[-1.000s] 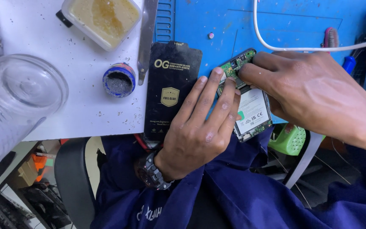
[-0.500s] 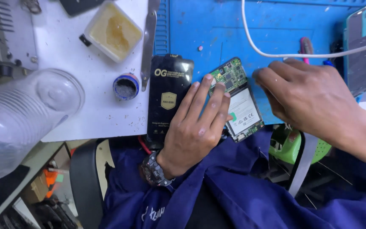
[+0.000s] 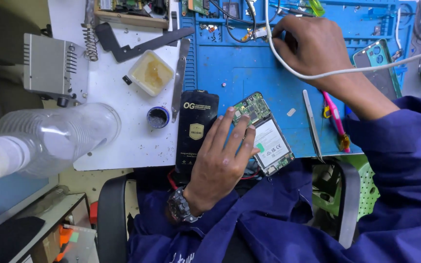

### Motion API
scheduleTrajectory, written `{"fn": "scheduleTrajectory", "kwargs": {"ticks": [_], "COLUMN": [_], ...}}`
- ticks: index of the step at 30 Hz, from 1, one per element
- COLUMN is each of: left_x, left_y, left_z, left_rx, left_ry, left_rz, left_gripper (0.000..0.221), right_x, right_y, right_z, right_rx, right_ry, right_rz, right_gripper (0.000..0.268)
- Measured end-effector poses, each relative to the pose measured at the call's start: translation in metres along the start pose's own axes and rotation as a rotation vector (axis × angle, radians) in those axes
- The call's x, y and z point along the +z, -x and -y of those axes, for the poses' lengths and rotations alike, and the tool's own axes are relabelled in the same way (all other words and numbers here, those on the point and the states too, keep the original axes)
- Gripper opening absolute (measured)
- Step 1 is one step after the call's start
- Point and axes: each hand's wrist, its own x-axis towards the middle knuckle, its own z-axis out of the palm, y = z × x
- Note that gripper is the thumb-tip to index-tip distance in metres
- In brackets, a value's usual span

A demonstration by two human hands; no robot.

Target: Assembling a mobile phone by connecting the motherboard and internal ribbon cables.

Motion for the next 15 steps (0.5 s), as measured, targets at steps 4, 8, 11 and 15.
{"fn": "scheduleTrajectory", "kwargs": {"ticks": [4,8,11,15], "left_x": [-0.001,-0.001,-0.001,-0.002], "left_y": [0.002,0.003,0.004,0.005], "left_z": [0.000,0.000,0.002,0.003], "left_rx": [-0.008,0.004,0.001,-0.001], "left_ry": [0.029,0.061,0.086,0.091], "left_rz": [-0.013,-0.037,-0.047,-0.050], "left_gripper": [0.037,0.034,0.034,0.033], "right_x": [0.007,0.022,0.022,0.022], "right_y": [-0.001,-0.004,-0.006,-0.003], "right_z": [0.003,-0.001,-0.001,-0.005], "right_rx": [0.025,0.083,0.116,0.162], "right_ry": [-0.066,-0.069,-0.067,-0.077], "right_rz": [-0.057,-0.142,-0.104,-0.027], "right_gripper": [0.007,0.005,0.008,0.009]}}
